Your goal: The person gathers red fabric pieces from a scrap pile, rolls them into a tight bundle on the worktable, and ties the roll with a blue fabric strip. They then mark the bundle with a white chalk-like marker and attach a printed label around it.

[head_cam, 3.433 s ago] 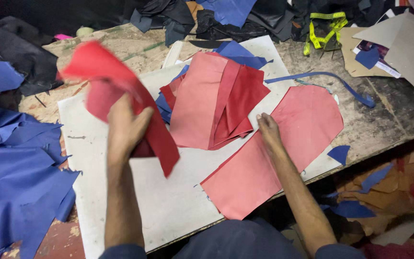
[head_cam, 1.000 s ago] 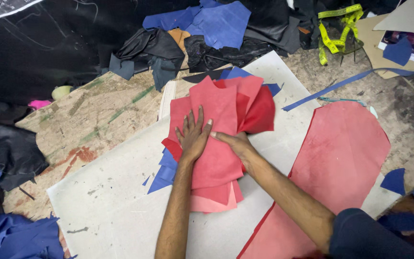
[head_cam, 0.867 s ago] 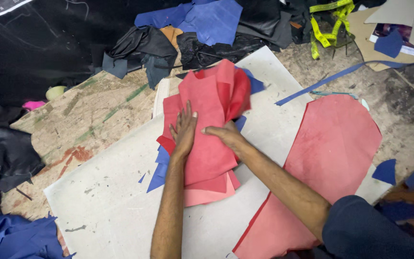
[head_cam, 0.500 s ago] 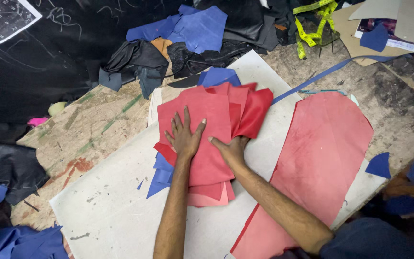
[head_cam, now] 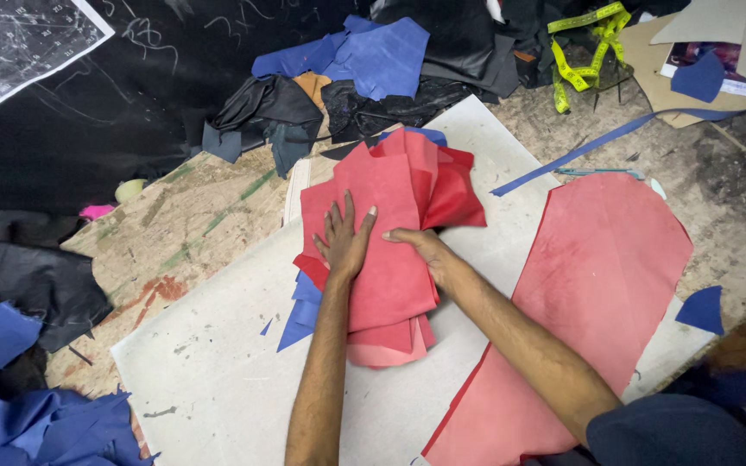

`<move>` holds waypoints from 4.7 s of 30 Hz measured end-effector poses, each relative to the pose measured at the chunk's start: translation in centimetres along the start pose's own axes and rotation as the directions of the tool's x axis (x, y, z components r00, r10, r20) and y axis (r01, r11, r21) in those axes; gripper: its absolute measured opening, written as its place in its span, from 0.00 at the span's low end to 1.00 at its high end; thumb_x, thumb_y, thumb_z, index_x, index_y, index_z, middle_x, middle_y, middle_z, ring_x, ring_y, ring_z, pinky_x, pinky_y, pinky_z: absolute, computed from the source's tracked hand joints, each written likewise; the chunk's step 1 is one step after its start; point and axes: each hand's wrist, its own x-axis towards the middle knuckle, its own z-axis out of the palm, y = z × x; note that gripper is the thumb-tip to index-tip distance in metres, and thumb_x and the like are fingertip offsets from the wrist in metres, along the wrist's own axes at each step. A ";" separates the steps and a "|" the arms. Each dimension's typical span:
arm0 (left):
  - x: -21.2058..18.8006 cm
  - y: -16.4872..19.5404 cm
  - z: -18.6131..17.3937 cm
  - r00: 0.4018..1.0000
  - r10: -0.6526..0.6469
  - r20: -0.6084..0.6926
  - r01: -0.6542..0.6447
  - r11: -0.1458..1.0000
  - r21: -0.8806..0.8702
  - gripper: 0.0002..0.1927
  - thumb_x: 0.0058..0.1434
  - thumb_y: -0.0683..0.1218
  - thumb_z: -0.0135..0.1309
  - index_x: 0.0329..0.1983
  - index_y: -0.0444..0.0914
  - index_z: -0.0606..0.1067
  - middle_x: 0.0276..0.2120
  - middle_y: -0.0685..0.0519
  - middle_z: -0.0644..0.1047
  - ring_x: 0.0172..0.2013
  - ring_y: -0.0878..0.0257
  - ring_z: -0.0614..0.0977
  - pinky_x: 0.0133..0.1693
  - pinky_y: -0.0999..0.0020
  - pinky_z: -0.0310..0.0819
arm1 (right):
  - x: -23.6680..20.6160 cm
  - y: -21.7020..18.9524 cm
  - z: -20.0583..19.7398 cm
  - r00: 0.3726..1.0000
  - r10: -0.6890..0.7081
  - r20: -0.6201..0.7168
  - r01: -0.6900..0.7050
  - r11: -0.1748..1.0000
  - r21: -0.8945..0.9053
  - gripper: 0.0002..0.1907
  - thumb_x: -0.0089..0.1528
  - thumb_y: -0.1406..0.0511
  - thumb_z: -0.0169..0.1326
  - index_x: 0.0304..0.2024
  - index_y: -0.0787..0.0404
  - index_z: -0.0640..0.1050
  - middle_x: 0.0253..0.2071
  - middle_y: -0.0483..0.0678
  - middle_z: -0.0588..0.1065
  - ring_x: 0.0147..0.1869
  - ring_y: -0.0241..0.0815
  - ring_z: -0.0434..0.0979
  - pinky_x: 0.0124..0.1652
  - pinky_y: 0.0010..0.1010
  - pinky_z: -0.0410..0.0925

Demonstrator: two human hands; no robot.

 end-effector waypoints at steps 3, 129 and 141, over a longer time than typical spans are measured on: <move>0.3 -0.4 -0.4 1.000 0.010 -0.004 -0.010 0.996 -0.093 0.44 0.63 0.75 0.34 0.80 0.59 0.42 0.79 0.48 0.43 0.78 0.50 0.39 0.69 0.37 0.16 | 0.8 -0.3 -0.3 0.997 -0.017 -0.081 -0.006 0.961 -0.276 0.21 0.55 0.61 0.63 0.48 0.66 0.80 0.43 0.52 0.82 0.44 0.45 0.84 0.47 0.38 0.77; -9.4 27.3 15.8 -0.025 -0.078 0.997 -0.843 0.538 0.021 0.61 0.25 0.55 0.74 0.68 0.36 0.67 0.62 0.41 0.75 0.63 0.48 0.75 0.61 0.52 0.70 | -25.7 5.4 -14.6 0.466 -0.823 0.325 -0.470 -0.542 -0.697 0.58 0.46 0.44 0.72 0.65 0.73 0.64 0.60 0.61 0.71 0.65 0.56 0.70 0.64 0.48 0.62; -13.2 24.8 18.1 0.350 0.685 0.639 -0.910 0.087 0.405 0.60 0.32 0.56 0.77 0.67 0.31 0.62 0.59 0.41 0.70 0.63 0.45 0.69 0.62 0.33 0.60 | -23.1 -9.3 -22.9 0.964 -0.259 -0.061 -0.107 -0.167 -0.980 0.49 0.40 0.43 0.70 0.56 0.63 0.75 0.47 0.57 0.80 0.52 0.56 0.81 0.50 0.41 0.71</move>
